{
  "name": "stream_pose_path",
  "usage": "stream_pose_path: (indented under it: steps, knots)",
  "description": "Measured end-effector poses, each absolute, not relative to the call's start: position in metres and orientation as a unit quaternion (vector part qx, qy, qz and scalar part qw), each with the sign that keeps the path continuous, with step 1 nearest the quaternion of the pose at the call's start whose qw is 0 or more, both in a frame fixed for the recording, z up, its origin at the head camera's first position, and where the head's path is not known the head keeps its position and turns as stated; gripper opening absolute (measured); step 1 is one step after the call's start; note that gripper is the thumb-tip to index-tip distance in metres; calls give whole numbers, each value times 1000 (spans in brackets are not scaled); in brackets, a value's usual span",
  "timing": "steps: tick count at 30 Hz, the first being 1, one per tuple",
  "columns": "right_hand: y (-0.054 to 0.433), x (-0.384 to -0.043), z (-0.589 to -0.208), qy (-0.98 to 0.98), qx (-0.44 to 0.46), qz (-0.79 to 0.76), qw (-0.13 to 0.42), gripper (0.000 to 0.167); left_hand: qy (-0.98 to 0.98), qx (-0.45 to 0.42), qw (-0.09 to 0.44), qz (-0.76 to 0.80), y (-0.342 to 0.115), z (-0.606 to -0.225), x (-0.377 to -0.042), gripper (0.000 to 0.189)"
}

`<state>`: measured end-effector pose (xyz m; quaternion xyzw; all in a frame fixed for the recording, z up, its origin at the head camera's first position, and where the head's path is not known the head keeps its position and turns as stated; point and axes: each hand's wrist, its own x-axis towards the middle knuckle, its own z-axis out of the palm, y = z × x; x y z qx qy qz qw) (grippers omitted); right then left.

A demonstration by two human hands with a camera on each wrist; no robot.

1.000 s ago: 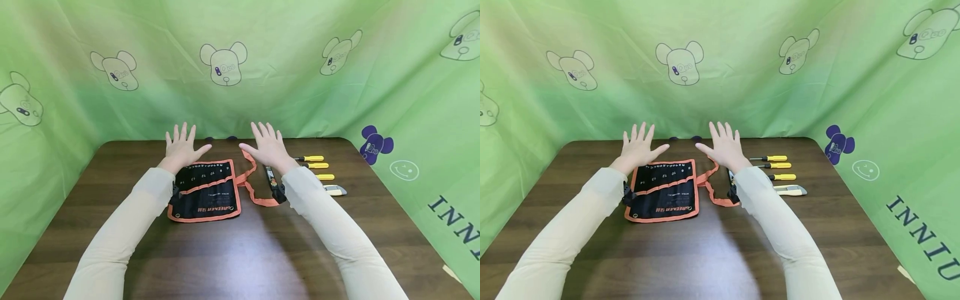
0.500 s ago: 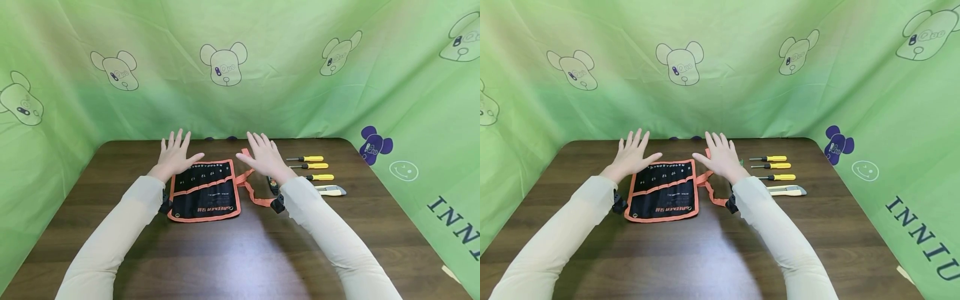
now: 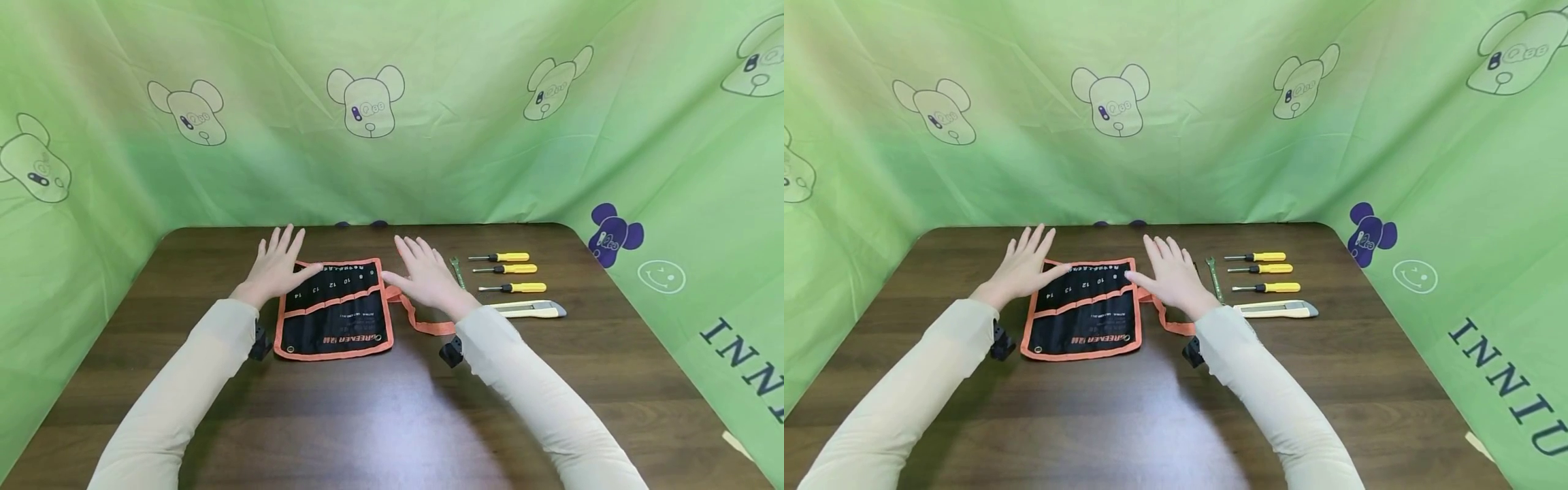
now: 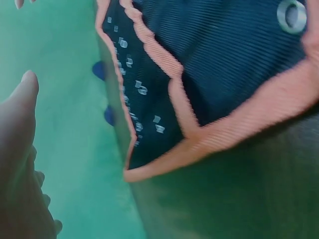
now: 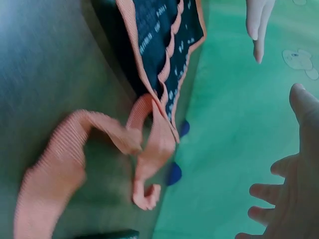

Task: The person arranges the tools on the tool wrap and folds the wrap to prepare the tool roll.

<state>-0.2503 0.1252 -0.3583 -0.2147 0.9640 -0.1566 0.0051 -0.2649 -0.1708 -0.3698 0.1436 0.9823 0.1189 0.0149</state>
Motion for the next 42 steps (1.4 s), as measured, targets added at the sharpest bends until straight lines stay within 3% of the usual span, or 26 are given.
stream_pose_path:
  steps: [13,22,32,42]
  knots:
    - [113,-230,-386,949,-263,-172,19,82,979,166,26,119,-184,-395,-261,85]
    - [111,-218,-405,933,-290,-203,72,84,972,187,47,133,-190,-405,-259,76]
    - [111,-208,-414,939,-295,-150,94,74,970,193,93,116,-193,-414,-258,73]
    - [108,-207,-418,948,-277,-114,110,70,970,198,98,98,-194,-421,-257,70]
